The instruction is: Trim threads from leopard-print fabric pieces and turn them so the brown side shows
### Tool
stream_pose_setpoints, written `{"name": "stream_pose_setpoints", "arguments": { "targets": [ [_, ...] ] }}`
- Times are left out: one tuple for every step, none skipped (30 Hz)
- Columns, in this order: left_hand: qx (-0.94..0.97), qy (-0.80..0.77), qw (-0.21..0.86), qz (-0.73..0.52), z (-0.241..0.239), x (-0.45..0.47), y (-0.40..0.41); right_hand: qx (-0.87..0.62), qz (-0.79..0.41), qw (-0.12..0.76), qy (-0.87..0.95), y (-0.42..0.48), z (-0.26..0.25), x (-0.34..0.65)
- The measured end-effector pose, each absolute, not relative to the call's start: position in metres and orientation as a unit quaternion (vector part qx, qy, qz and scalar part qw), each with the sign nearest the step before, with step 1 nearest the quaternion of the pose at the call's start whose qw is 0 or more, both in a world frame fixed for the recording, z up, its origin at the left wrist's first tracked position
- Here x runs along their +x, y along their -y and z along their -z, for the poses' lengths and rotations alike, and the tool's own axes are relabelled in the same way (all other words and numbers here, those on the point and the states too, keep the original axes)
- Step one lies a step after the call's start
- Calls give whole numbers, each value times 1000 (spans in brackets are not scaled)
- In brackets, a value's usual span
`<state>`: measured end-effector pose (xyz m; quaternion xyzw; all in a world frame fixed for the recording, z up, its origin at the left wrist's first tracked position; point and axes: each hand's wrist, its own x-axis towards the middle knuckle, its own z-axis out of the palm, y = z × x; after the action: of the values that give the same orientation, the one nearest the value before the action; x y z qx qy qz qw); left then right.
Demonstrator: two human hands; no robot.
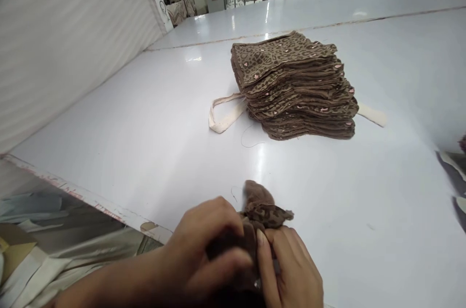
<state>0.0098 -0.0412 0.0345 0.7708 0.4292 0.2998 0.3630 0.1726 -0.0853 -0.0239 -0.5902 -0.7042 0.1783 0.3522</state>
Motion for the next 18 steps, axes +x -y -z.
{"name": "stream_pose_setpoints", "arguments": {
  "targets": [
    [795,-409,363,-262,-36,9,43,-595,-189,359,694,85,24,171],
    [812,-398,364,-223,-35,8,44,-594,-204,366,686,85,24,169],
    [820,-400,363,-189,-32,7,44,-587,-224,374,682,85,24,167],
    [823,-407,361,-165,-27,7,44,-576,-247,381,680,84,24,166],
    [821,-414,362,-152,-20,6,43,-560,-274,383,681,84,23,165],
    [816,-422,365,-152,-12,6,42,-547,-300,382,681,84,23,165],
    [805,-434,370,-161,-5,6,41,-543,-323,377,677,83,23,166],
    [789,-450,380,-173,2,6,40,-554,-333,374,665,82,24,168],
    [770,-466,395,-186,8,5,39,-578,-326,375,647,81,24,170],
    [748,-480,414,-198,12,5,39,-609,-307,378,626,79,24,173],
    [728,-489,434,-206,14,5,39,-636,-284,382,607,77,24,176],
    [712,-492,455,-211,14,5,40,-652,-268,381,598,74,24,178],
    [700,-490,473,-213,13,6,41,-652,-265,377,603,71,24,180],
    [690,-486,491,-214,11,6,42,-640,-275,372,614,68,24,181],
    [680,-486,507,-212,9,7,43,-623,-290,365,628,66,24,181],
    [669,-489,520,-206,6,8,44,-608,-303,363,638,63,23,180],
    [659,-496,528,-201,4,10,45,-598,-309,365,643,61,23,179],
    [652,-504,531,-198,3,12,45,-593,-308,372,644,60,22,178]
  ]
}}
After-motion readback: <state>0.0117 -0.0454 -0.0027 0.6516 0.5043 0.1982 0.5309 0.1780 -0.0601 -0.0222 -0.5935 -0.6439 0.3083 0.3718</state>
